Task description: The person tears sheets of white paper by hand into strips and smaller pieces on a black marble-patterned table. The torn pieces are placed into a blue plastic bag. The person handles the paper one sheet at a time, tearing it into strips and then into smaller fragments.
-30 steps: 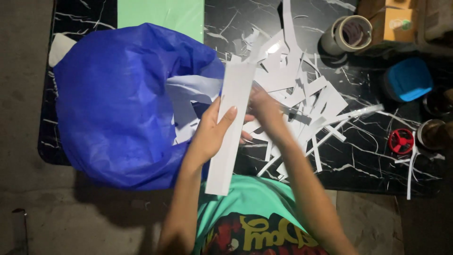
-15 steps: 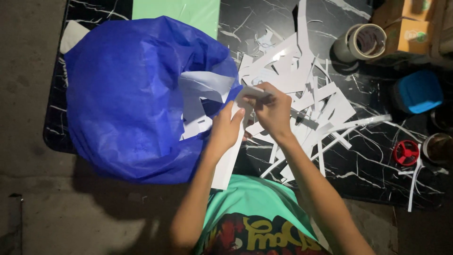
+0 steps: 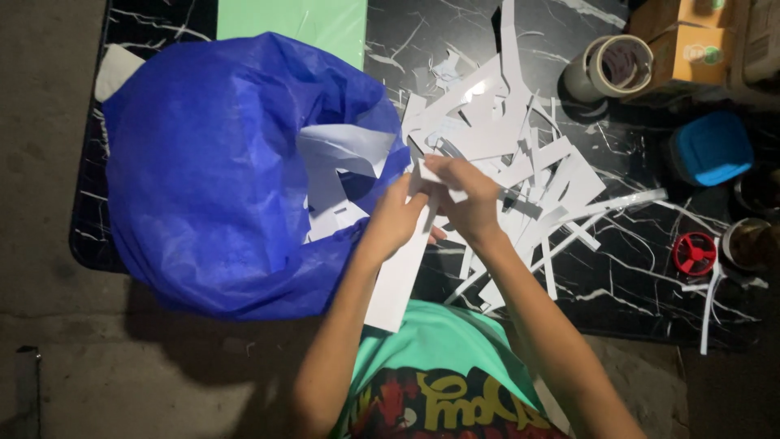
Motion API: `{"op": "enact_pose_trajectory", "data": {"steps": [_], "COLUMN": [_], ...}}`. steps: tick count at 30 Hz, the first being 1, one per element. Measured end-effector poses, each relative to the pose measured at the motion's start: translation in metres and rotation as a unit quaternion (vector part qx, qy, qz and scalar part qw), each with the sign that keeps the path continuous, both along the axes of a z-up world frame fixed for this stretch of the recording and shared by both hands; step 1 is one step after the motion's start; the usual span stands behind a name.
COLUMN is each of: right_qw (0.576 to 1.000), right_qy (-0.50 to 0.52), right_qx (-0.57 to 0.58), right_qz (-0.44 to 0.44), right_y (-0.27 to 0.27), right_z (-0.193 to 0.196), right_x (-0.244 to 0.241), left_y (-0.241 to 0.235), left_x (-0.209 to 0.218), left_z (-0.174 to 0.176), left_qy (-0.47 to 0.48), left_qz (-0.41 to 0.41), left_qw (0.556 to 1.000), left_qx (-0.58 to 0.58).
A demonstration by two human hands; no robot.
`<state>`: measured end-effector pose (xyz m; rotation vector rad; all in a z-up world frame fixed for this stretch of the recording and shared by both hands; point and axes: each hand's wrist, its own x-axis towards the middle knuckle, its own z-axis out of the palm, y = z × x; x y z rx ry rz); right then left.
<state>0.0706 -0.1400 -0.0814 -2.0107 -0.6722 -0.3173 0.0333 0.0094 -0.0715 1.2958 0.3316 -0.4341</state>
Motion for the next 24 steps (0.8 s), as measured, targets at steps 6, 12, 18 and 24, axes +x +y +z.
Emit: {"op": "enact_pose_trajectory", "data": {"steps": [6, 12, 18, 24], "right_qw": [0.977, 0.879, 0.783, 0.739], "right_qy": [0.182, 0.441, 0.573, 0.621], "right_qx": [-0.055, 0.181, 0.238, 0.246], "right_qz": [-0.094, 0.012, 0.03, 0.088], "right_y": [-0.018, -0.037, -0.041, -0.064], "right_z": [0.003, -0.015, -0.006, -0.034], "right_x": [0.011, 0.025, 0.027, 0.029], "left_y": [0.004, 0.007, 0.014, 0.013], "left_x": [-0.008, -0.014, -0.022, -0.031], "left_z": [-0.002, -0.005, 0.013, 0.016], "left_qy": [-0.036, -0.026, -0.067, -0.087], "left_qz": [-0.052, -0.096, -0.129, -0.163], "left_qw": [0.996, 0.995, 0.989, 0.979], "left_qx": [0.059, -0.009, 0.001, 0.082]}}
